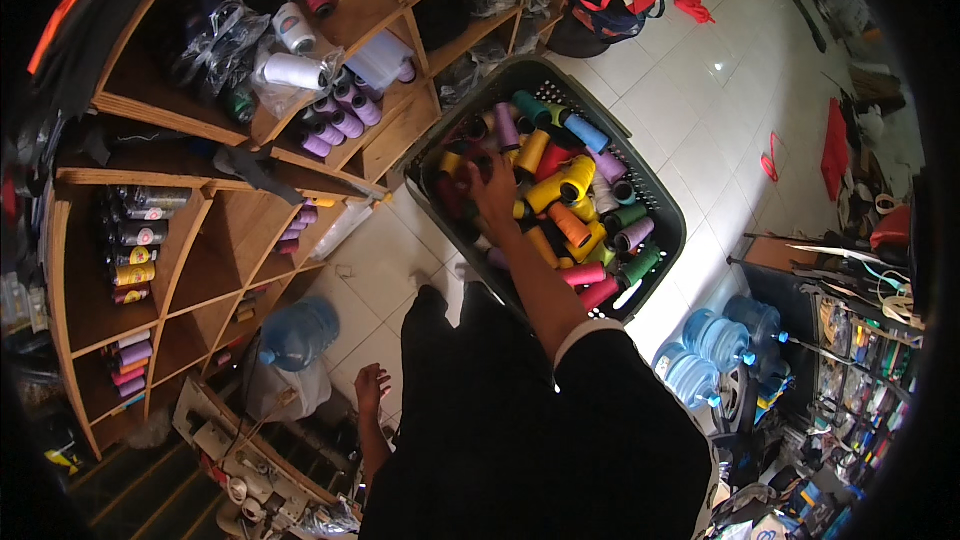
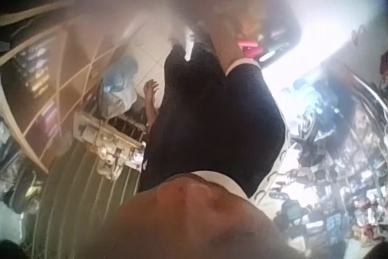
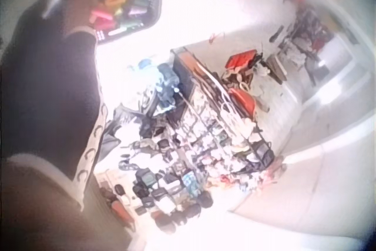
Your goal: The person picks up thread spools from a plastic basket, briefly handles them, and places them onto a wooden shelf. The person repeats this process with spools of various colors, moving them one at a time from the basket to the shelf.
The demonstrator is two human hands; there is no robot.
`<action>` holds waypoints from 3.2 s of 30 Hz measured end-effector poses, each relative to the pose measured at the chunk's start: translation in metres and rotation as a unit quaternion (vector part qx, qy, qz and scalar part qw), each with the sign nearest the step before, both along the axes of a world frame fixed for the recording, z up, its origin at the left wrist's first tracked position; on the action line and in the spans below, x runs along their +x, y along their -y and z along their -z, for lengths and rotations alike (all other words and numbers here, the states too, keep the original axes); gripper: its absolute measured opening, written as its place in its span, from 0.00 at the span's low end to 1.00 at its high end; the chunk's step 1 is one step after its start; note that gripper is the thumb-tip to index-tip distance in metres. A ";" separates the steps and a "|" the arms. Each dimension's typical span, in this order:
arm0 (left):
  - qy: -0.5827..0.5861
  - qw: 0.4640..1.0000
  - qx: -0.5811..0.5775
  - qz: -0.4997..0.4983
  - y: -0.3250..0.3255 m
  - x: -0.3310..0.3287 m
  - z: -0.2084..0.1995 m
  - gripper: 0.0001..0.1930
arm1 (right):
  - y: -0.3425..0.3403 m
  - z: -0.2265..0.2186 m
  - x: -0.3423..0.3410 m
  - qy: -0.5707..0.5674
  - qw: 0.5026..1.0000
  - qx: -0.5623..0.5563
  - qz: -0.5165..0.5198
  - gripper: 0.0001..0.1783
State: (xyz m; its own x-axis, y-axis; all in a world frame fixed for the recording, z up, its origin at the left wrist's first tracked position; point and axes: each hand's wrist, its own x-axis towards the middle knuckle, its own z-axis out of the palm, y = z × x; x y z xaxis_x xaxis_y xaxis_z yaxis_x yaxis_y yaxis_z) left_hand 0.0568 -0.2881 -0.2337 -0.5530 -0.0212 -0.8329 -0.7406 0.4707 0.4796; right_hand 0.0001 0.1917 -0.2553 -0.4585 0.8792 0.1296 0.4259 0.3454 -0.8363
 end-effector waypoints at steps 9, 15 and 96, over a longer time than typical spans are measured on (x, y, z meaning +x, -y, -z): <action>0.068 0.996 -0.020 0.048 0.000 0.010 0.018 0.18 | -0.004 0.002 0.070 0.109 0.984 -0.108 -0.095 0.19; 0.099 0.994 -0.048 0.023 0.019 0.022 0.010 0.17 | -0.049 0.029 0.025 0.110 0.993 0.027 0.018 0.28; -0.321 0.777 0.532 0.101 -0.243 -0.067 -0.287 0.38 | 0.090 -0.332 0.079 -0.226 0.907 -0.111 -0.337 0.06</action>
State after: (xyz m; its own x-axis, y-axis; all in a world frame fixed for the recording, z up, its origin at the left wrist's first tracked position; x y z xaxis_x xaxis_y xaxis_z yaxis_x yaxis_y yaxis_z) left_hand -0.0099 -0.0449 0.0536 -0.7639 0.6322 0.1300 -0.1500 -0.3699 0.9169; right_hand 0.0788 0.1013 0.0769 -0.8457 0.4458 0.2933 -0.2240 0.2024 -0.9533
